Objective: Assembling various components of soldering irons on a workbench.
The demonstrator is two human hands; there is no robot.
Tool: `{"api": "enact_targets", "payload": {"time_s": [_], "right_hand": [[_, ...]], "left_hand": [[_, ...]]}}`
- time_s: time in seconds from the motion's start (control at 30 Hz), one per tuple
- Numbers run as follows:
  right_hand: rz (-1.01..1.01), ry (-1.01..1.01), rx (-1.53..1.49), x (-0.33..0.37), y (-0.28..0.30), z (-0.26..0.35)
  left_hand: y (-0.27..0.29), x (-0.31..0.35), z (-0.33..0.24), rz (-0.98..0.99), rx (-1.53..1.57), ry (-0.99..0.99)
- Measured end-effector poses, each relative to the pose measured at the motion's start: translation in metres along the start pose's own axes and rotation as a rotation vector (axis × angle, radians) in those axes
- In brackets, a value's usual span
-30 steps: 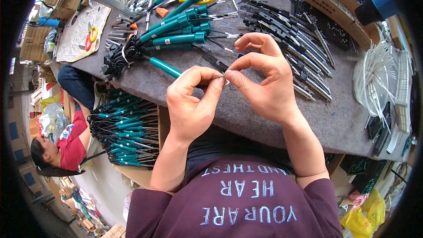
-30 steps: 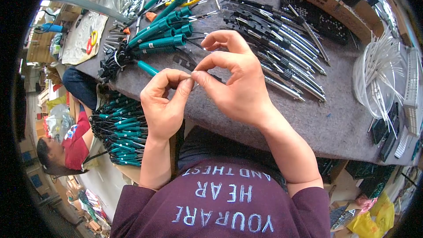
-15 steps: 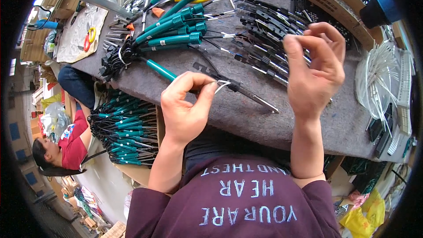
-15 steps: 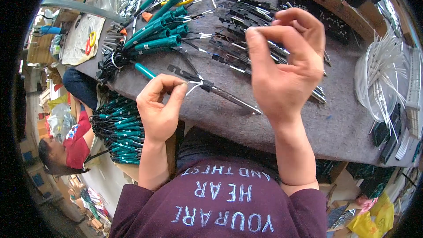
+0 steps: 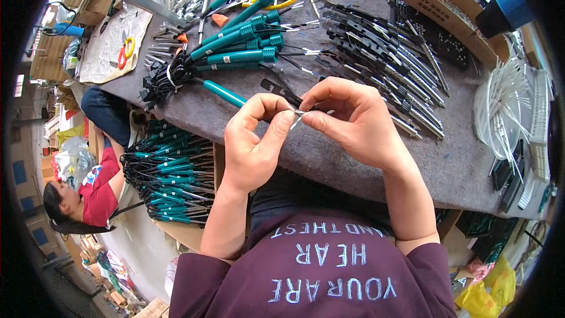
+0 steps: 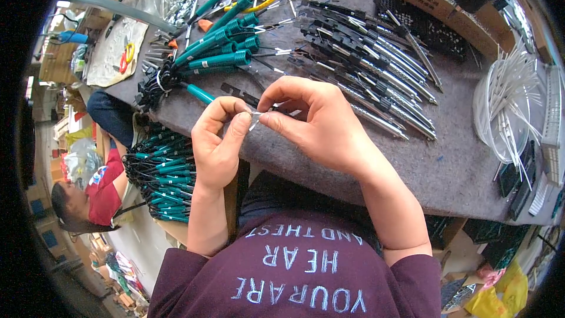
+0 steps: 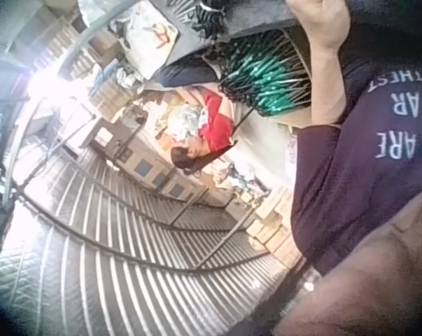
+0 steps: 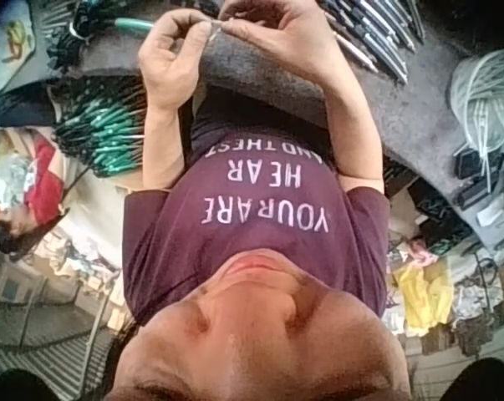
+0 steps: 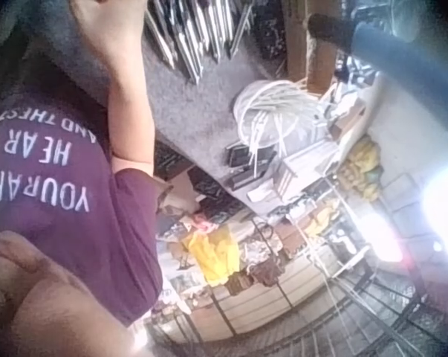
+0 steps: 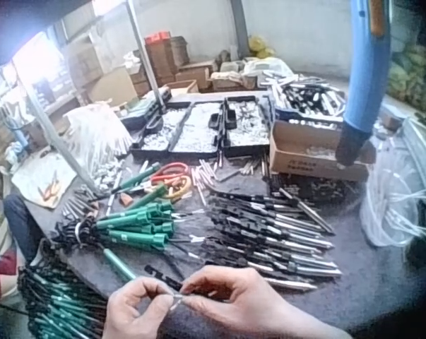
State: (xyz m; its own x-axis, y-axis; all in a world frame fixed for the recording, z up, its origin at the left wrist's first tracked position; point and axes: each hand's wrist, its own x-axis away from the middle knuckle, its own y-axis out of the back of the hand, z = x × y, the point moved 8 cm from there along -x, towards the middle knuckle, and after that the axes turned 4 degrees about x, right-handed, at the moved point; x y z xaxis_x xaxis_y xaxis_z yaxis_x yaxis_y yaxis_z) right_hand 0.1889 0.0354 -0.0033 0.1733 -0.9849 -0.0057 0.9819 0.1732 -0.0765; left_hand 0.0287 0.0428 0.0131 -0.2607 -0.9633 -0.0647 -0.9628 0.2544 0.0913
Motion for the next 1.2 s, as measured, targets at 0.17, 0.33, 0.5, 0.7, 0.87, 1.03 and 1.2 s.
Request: {"api": "enact_targets", "payload": {"time_s": [0.17,0.33,0.5,0.7,0.87,1.03,1.2], "right_hand": [[0.018,-0.043,0.124,0.001,-0.002,-0.001],[0.008,-0.043,0.188,0.0,0.0,-0.001],[-0.003,0.004,0.223,0.001,0.001,0.003],[-0.004,0.094,0.305,0.001,0.002,0.015],[0.005,0.088,0.319,0.0,0.002,0.018],[0.014,0.164,0.326,0.001,0.001,0.022],[0.007,0.126,0.309,0.0,0.003,0.026]], "left_hand": [[0.002,0.001,0.007,0.079,0.102,0.06],[0.007,-0.003,0.013,0.141,0.175,0.142],[0.006,-0.006,0.016,0.161,0.192,0.117],[0.007,-0.009,0.016,0.204,0.173,0.104],[0.005,-0.007,0.015,0.179,0.142,0.173],[0.002,-0.003,0.014,0.103,0.117,0.213],[0.001,-0.006,0.0,0.12,-0.025,0.089]]}}
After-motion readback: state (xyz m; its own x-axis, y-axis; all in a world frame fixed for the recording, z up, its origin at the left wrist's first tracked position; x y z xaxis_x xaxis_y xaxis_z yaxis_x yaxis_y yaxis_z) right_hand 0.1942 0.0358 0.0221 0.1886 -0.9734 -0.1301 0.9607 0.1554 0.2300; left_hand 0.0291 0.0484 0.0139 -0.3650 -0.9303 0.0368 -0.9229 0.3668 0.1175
